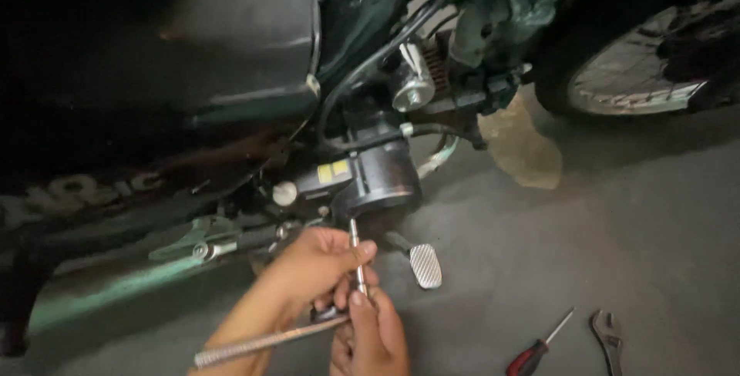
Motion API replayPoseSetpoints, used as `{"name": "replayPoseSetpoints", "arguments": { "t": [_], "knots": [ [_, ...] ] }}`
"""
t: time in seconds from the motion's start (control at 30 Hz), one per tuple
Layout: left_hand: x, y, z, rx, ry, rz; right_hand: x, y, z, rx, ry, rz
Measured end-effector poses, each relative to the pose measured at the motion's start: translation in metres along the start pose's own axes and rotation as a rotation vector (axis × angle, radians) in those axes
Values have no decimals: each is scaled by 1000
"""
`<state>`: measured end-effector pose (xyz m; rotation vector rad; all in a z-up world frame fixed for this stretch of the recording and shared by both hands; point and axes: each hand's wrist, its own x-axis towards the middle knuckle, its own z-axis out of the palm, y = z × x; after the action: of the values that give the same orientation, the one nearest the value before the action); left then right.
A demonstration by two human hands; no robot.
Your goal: Using a socket wrench to loosen or tighten a bolt on a motorcycle engine
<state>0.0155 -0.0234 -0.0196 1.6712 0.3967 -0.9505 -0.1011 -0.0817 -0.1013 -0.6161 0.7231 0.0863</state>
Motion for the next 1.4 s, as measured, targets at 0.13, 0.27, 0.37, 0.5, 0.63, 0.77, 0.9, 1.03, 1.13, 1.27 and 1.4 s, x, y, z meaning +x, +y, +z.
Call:
{"name": "replayPoseSetpoints", "arguments": {
  "t": [0.13, 0.27, 0.37, 0.5, 0.63, 0.77, 0.9, 1.03, 1.13, 1.27, 1.4],
  "knots": [
    [4, 0, 0, -16, -26, 12, 25, -12, -38, 318, -515, 746],
    [2, 7, 3, -145, 21, -51, 30, -7, -41, 931, -970, 716],
    [4, 5, 0, -154, 9, -20, 21, 2, -22, 313, -515, 326],
    [4, 4, 2, -56, 53, 2, 4, -4, 0, -120, 11, 24],
    [11, -5, 2, -168, 46, -11, 11, -16, -18, 311, -60, 482],
    [10, 4, 0, -159, 12, -12, 37, -5, -50, 831, -855, 734],
    [3, 6, 2, -169, -43, 4, 11, -19, 5, -395, 185, 69],
    [9, 5, 4, -84, 31, -10, -2, -29, 16, -357, 198, 65],
    [15, -2, -1, -153, -10, 0, 7, -20, -4, -31, 351, 47],
    [15, -1, -1, -204, -23, -8, 37, -6, -48, 836, -898, 779],
    [7, 3, 0, -90, 0, 0, 27, -4, -14, -3, 37, 125]
  ]
}}
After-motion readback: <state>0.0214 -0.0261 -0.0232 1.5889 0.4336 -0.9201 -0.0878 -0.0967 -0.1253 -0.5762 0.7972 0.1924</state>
